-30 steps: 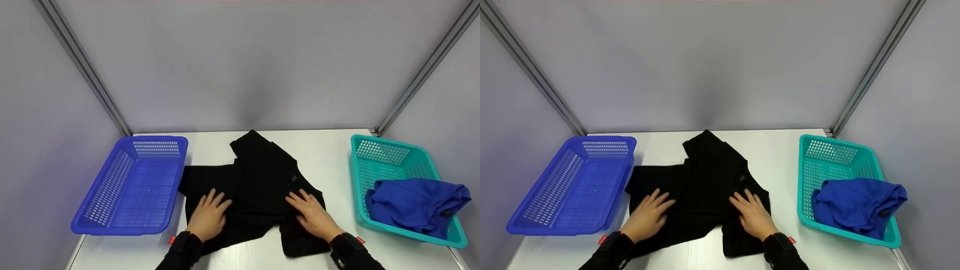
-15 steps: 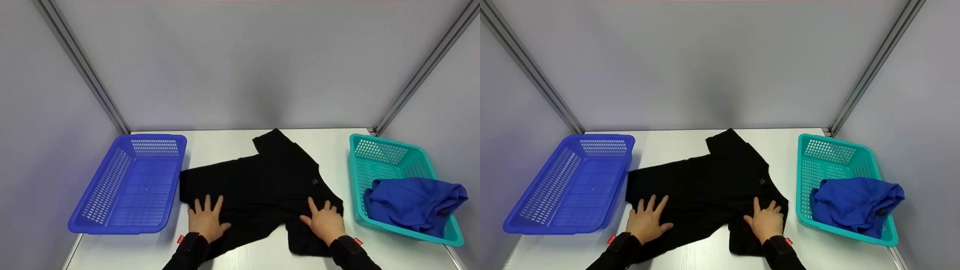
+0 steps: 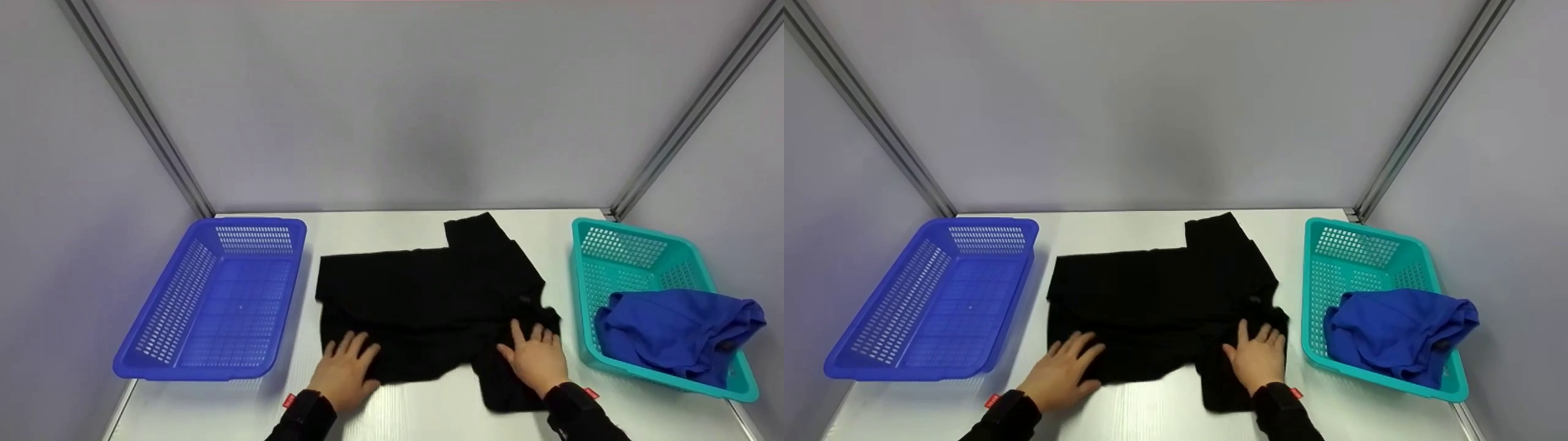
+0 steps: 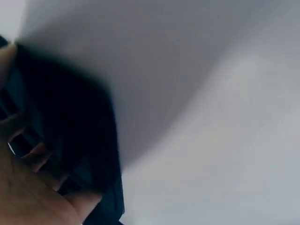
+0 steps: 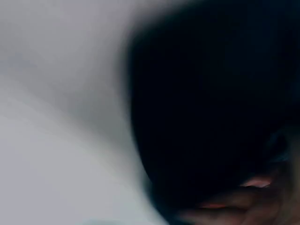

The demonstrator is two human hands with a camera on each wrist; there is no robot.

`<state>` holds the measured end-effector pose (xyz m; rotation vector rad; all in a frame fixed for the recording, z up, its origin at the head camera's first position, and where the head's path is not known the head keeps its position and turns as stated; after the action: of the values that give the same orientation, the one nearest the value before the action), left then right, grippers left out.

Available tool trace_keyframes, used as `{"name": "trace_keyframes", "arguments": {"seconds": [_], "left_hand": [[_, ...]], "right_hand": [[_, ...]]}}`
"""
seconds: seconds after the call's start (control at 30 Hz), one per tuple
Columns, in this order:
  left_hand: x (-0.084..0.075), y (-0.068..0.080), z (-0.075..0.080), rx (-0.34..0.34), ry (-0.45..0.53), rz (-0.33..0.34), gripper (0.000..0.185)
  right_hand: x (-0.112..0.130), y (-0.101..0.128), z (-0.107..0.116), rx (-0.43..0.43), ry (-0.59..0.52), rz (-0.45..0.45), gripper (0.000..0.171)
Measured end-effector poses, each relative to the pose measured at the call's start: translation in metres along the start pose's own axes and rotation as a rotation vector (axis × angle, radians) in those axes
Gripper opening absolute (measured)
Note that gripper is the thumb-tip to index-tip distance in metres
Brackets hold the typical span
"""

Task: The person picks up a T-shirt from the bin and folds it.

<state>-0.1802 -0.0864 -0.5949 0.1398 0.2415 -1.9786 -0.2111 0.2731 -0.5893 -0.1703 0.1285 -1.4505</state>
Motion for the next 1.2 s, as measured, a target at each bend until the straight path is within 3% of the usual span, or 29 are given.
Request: {"name": "trace_keyframes", "arguments": {"seconds": [0.13,0.23,0.33,0.43,0.53,0.6,0.7,0.8,0.93,1.03,1.2], "left_hand": [[0.022,0.001,0.008,-0.030,0.008,0.076,0.060],[0.028,0.005,0.014,-0.017,0.023,0.106,0.059],[0.028,0.007,0.018,-0.024,-0.012,0.093,0.056],[0.027,0.007,0.022,-0.066,-0.102,0.059,0.049],[0.027,0.006,0.026,-0.129,-0.161,0.047,0.045],[0.029,0.006,0.029,-0.181,-0.165,0.044,0.041],[0.030,0.006,0.036,-0.262,-0.147,0.036,0.035],[0.029,0.006,0.045,-0.336,-0.162,0.015,0.036],[0.023,0.004,0.059,-0.421,-0.215,-0.049,0.045],[0.020,0.005,0.066,-0.459,-0.251,-0.107,0.049],[0.020,0.011,0.071,-0.475,-0.287,-0.165,0.053]], "right_hand": [[-0.018,0.009,-0.012,0.194,-0.356,-0.022,0.075],[-0.024,0.022,-0.005,0.185,-0.500,0.087,0.083],[-0.031,0.037,0.006,0.131,-0.556,0.242,0.092],[-0.039,0.052,0.011,0.115,-0.536,0.331,0.091],[-0.046,0.062,0.008,0.098,-0.441,0.365,0.071],[-0.047,0.066,0.008,0.013,-0.337,0.406,0.052],[-0.047,0.070,0.012,-0.182,-0.197,0.476,0.031],[-0.048,0.071,0.016,-0.327,-0.120,0.487,0.035],[-0.054,0.068,0.020,-0.366,-0.090,0.413,0.039],[-0.056,0.066,0.025,-0.396,-0.124,0.393,0.042],[-0.051,0.069,0.033,-0.445,-0.242,0.466,0.052]]}}
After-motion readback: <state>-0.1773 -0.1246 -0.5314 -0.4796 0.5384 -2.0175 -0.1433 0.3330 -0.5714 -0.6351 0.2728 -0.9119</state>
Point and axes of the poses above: each hand's wrist, its own y-axis away from the middle knuckle, its own z-axis out of the back of the hand, x = y × z, the point moved 7 cm from there along -y, towards the middle knuckle, and after that the axes turned 9 degrees about -x, right-handed, at the moved point
